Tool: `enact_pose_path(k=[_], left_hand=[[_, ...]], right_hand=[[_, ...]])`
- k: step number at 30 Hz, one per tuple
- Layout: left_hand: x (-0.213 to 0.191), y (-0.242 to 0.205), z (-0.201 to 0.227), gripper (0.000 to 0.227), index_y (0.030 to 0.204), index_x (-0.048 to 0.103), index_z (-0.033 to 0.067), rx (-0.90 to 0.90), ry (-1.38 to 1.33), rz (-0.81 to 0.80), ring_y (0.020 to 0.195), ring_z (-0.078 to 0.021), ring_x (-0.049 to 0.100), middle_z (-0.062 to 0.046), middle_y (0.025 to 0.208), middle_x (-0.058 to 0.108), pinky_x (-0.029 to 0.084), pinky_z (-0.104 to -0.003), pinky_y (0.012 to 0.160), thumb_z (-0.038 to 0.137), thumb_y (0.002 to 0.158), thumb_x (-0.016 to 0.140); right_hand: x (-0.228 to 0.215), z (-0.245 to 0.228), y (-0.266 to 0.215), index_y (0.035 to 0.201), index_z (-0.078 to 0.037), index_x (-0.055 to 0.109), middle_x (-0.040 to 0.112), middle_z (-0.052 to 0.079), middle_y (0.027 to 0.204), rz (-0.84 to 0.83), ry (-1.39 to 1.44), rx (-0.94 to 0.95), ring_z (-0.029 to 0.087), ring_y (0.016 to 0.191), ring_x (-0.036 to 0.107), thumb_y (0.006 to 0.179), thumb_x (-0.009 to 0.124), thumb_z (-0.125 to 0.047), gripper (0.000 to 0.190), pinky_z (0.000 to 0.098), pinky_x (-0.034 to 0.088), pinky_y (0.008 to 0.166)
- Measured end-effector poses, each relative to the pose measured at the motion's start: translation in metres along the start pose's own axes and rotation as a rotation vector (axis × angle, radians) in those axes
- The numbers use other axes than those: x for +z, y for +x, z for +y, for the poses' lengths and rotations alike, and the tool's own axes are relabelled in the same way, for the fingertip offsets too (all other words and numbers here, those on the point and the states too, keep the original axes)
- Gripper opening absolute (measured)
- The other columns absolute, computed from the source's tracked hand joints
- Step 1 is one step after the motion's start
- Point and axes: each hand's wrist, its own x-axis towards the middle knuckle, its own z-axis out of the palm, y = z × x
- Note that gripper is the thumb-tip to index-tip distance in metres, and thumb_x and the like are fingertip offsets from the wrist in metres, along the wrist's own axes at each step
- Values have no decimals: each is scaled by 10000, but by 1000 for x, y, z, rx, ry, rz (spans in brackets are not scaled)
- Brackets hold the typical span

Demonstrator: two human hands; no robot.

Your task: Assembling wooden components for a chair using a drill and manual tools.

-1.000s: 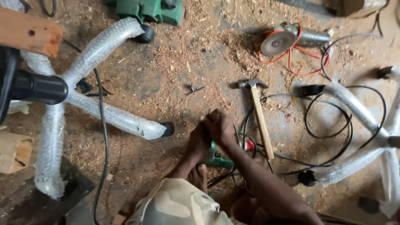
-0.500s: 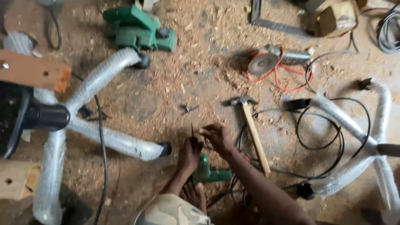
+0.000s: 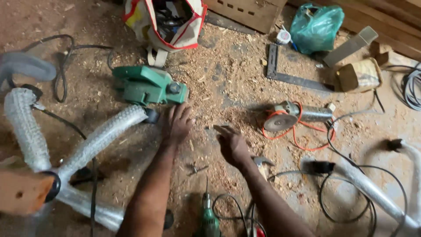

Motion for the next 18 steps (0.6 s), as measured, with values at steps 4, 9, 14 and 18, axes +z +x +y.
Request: enact_pose_path(k=[4, 9, 14, 18], left_hand=[[41, -11, -25, 440, 1247, 675, 121, -4, 213, -32, 1326, -402, 448, -103, 1438, 570, 334, -638, 1120, 326, 859, 701], [27, 3, -19, 474, 1299, 687, 125, -52, 151, -37, 1343, -391, 415, -52, 1509, 523, 274, -642, 1187, 435, 943, 639], [48, -9, -29, 524, 1391, 628, 157, -99, 103, -31, 1468, -377, 344, -27, 1593, 465, 204, -623, 1215, 514, 1016, 550], [65, -20, -33, 678, 1522, 500, 189, -207, 126, -271, 1493, -376, 271, -22, 1668, 333, 134, -635, 1181, 629, 1017, 393]], right_hand=[[-11, -58, 117, 1184, -18, 711, 716, 199, 1182, -29, 299, -35, 370, 1044, 683, 961, 592, -169, 295, 463, 550, 894], [50, -30, 309, 956, -9, 651, 731, 169, 1025, 213, 404, -333, 371, 941, 702, 981, 646, -60, 57, 453, 560, 814], [144, 64, 500, 1061, -106, 735, 729, 183, 986, 323, -23, -200, 395, 902, 699, 761, 665, -97, 308, 484, 562, 802], [267, 129, 572, 1106, -107, 750, 725, 198, 935, 164, -53, -29, 404, 800, 698, 905, 607, -194, 262, 514, 555, 700]])
